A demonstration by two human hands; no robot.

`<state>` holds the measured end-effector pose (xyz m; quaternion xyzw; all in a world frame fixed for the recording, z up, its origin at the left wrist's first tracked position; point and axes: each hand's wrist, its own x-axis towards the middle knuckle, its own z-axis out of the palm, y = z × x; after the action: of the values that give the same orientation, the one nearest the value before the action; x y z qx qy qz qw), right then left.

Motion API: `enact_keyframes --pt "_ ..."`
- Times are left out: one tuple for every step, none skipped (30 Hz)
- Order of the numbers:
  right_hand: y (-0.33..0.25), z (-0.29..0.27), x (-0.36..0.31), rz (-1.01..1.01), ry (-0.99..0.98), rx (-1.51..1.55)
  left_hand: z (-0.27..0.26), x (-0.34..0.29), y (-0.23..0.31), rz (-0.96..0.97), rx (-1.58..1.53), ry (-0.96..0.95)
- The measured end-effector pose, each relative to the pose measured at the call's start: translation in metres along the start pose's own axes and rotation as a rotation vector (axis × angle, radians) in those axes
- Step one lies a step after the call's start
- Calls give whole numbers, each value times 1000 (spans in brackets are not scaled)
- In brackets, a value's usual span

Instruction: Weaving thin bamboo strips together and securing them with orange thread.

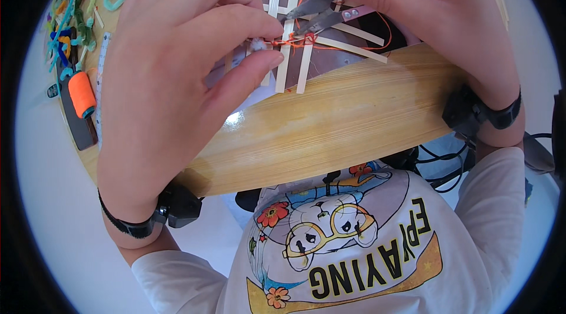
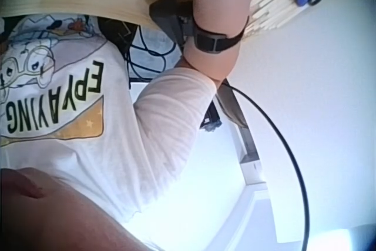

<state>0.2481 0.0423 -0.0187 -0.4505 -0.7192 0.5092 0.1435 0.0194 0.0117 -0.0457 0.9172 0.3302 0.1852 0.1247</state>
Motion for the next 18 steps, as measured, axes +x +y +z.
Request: enact_keyframes --pt "7 6 1 -82 31 -8 0 -2 0 -14 4 -9" --pt "13 12 2 -163 63 -16 -1 -4 0 -26 8 -17" --pt "16 14 2 -162 63 -18 -1 -3 0 -25 7 -16" --pt "18 15 3 -119 67 22 -1 -3 1 -22 14 -7" --pt "19 16 4 -76 70 63 -1 -3 1 -18 20 1" --pt "16 17 4 -76 70 62 -1 -2 1 -18 20 2" --pt "12 19 3 -68 86 -7 -1 -2 0 -24 23 -6" --pt "10 20 3 -60 102 -75 -1 -3 0 -30 25 -14" --pt "14 17 4 -60 105 -76 -2 -3 -1 -27 26 -13" --pt "21 12 6 -82 88 59 -3 -5 -3 -52 29 -33" --pt "25 9 7 -104 71 194 -4 -6 -4 -77 32 -54" --pt "20 10 7 -104 73 193 -4 -6 -4 -75 32 -53" --pt "11 12 9 -6 127 192 -4 -6 -4 -76 30 -55" --pt "5 13 9 92 181 190 -4 -5 -4 -76 27 -56" --pt "6 12 7 89 182 189 -4 -6 -5 -76 30 -55" --pt "9 9 4 32 186 297 -4 -7 -5 -68 34 -50" --pt "11 8 2 -25 190 404 -5 -7 -5 -59 38 -44" --pt "15 9 3 -28 192 403 -5 -7 -5 -57 40 -43"
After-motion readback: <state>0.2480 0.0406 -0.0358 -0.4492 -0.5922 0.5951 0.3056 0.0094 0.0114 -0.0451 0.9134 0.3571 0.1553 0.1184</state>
